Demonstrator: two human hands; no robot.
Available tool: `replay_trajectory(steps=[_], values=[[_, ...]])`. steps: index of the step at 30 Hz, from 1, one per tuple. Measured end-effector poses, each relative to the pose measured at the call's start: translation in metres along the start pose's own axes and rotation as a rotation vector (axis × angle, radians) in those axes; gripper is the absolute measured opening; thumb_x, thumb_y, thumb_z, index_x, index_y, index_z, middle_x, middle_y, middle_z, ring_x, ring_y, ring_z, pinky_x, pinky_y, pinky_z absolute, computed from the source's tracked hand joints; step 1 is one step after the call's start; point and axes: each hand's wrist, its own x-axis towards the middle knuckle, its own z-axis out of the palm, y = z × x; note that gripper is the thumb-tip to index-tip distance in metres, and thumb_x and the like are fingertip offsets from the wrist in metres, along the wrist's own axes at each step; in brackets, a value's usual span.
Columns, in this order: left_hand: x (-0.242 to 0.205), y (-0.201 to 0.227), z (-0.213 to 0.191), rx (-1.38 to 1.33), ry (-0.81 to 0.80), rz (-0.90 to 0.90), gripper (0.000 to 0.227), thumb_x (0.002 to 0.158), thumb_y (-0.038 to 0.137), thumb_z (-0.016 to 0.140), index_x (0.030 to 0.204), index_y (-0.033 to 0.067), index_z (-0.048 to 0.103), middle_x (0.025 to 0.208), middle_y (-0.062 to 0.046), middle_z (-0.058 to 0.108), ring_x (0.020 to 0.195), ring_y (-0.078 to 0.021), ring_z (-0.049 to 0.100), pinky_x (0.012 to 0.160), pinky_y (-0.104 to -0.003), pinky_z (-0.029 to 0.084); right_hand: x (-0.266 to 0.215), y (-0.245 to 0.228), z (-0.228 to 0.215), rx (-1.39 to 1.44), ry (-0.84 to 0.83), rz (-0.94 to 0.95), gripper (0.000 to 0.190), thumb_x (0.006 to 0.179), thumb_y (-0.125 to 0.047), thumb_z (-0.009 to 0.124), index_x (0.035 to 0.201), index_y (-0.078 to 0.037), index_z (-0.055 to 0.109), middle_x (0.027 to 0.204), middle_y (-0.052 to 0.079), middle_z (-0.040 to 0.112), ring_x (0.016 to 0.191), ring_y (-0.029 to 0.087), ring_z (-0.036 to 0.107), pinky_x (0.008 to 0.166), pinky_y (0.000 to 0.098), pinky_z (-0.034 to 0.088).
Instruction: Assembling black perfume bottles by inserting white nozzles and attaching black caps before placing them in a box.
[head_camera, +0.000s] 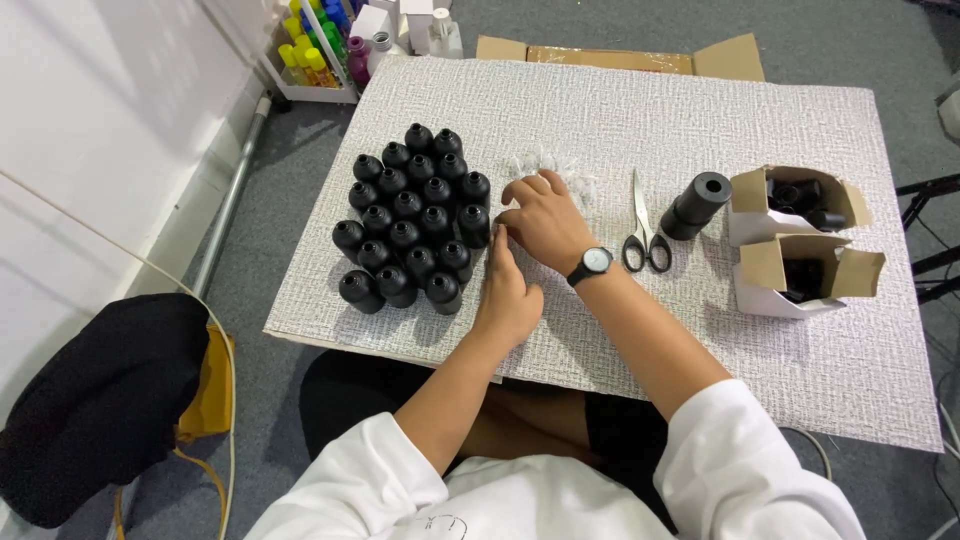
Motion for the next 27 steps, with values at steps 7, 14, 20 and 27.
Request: replay_trajectory(steps=[7,14,20,27], values=[[-0.006,-0.008,0.012,0.039,0.107,0.073,0.089,0.077,-0.003,0.048,0.156,-0.0118,0.008,0.159,-0.039,0.014,0.15,-0.0505,0.015,0.125,-0.055,0.012,0.006,0.001,0.002,-0.068,0.06,-0.12,0.005,0.082,-0.028,0.076,0.079,-0.026,0.074,0.099,-0.007,0.058,0.111,0.016,0.054,0.116,0.0476,0.031],[-0.005,-0.011,0.014,-0.001,0.153,0.097,0.09,0.075,-0.004,0.046,0.155,-0.0135,0.007,0.158,-0.041,0.016,0.149,-0.0515,0.018,0.124,-0.055,0.013,0.007,0.007,-0.011,-0.149,0.07,-0.142,0.01,0.085,-0.019,0.072,0.08,-0.027,0.07,0.103,-0.008,0.055,0.113,0.014,0.052,0.12,0.0489,0.029],[-0.006,-0.017,0.016,-0.014,0.168,0.102,0.089,0.074,-0.005,0.045,0.155,-0.0141,0.008,0.157,-0.041,0.018,0.149,-0.0509,0.02,0.124,-0.054,0.015,-0.002,0.016,-0.016,-0.116,0.07,-0.111,0.017,0.086,-0.014,0.072,0.082,-0.03,0.07,0.108,-0.009,0.056,0.116,0.014,0.053,0.12,0.0498,0.029],[-0.007,-0.013,0.014,-0.015,0.17,0.114,0.089,0.074,-0.006,0.045,0.155,-0.0134,0.01,0.157,-0.04,0.021,0.149,-0.0501,0.021,0.123,-0.054,0.016,-0.009,0.033,-0.02,-0.125,0.09,-0.112,0.018,0.088,-0.011,0.072,0.088,-0.029,0.07,0.108,-0.008,0.056,0.115,0.014,0.053,0.12,0.0499,0.028]])
